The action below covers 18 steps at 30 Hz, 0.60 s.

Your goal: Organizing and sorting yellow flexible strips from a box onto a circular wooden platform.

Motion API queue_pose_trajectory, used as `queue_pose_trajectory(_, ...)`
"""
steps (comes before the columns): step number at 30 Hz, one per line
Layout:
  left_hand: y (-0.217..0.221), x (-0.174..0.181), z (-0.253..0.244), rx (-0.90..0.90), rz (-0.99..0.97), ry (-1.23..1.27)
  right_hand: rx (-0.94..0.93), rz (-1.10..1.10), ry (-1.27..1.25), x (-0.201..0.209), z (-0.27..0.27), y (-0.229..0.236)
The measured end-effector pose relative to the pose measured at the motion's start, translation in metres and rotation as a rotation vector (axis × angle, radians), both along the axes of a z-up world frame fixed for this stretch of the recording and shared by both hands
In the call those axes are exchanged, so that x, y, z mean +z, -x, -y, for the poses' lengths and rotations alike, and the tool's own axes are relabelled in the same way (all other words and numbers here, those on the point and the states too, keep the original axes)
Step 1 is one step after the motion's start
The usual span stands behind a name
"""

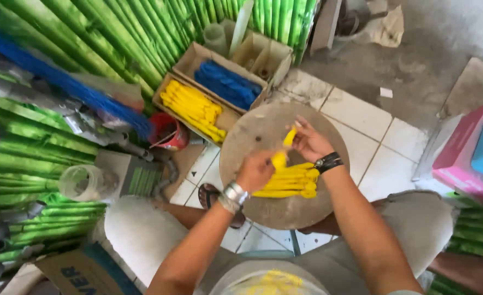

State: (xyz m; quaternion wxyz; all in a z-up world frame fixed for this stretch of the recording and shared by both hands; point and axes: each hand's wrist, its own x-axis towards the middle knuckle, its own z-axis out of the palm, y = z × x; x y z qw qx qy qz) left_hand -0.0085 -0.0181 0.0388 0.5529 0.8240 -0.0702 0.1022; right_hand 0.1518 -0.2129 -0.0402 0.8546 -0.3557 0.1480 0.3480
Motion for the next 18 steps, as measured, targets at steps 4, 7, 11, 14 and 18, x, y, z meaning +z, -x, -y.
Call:
queue_pose_trajectory(4,0.017,0.068,0.01,-0.131,0.034,-0.12,-0.003,0.066,0.003,0.073,-0.032,0.003)
queue_pose_trajectory(7,0.02,0.068,0.007,-0.12,0.06,-0.306,0.072,0.183,-0.041,0.107,-0.05,0.008)
queue_pose_trajectory(11,0.022,0.068,0.002,-0.102,0.028,-0.323,0.215,0.349,0.017,0.131,-0.057,0.024)
queue_pose_trajectory(14,0.027,0.07,-0.004,-0.122,0.012,-0.117,0.227,0.419,0.041,0.134,-0.056,0.031)
queue_pose_trajectory(18,0.013,0.057,-0.031,0.25,0.17,0.141,0.236,0.516,0.148,0.164,-0.057,0.046)
